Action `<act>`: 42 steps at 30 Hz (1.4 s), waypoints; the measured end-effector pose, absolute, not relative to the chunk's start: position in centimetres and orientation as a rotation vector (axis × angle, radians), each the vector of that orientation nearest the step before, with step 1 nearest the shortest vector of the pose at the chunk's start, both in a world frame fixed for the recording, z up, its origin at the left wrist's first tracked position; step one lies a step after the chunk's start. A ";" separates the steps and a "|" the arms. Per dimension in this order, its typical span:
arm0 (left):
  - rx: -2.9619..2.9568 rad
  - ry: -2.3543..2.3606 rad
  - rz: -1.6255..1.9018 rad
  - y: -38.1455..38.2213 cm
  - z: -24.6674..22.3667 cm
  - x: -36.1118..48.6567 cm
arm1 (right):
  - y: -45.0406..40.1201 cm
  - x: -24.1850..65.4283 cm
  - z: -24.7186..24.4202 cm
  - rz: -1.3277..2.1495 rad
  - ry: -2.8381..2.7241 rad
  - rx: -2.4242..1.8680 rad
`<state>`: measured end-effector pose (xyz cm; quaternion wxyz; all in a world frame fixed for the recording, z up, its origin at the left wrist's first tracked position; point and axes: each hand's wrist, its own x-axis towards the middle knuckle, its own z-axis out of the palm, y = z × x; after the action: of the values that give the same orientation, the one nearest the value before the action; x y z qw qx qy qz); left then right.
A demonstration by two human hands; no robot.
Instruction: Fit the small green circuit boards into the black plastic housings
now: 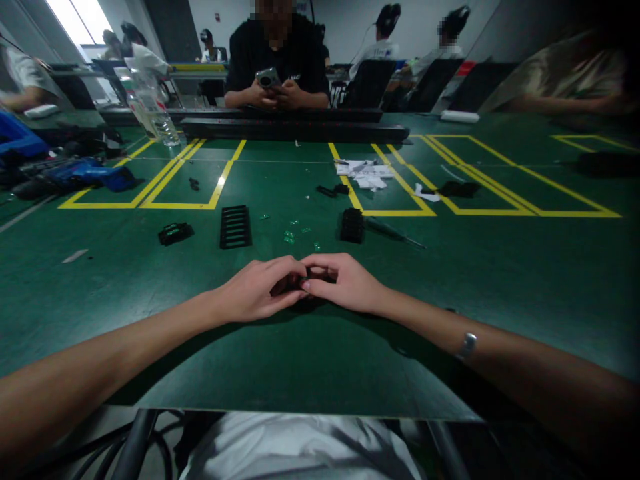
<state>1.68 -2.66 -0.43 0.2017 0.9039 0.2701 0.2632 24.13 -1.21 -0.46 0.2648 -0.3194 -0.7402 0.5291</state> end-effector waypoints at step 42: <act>2.515 0.777 0.710 -2.8 -0.2 1.6 | -1.4 24.1 -0.4 1.385 -2.053 -0.833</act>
<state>1.64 -2.80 -0.25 0.2062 0.9027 0.2789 0.2548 24.12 -1.36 -0.41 0.2612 -0.3078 -0.7583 0.5118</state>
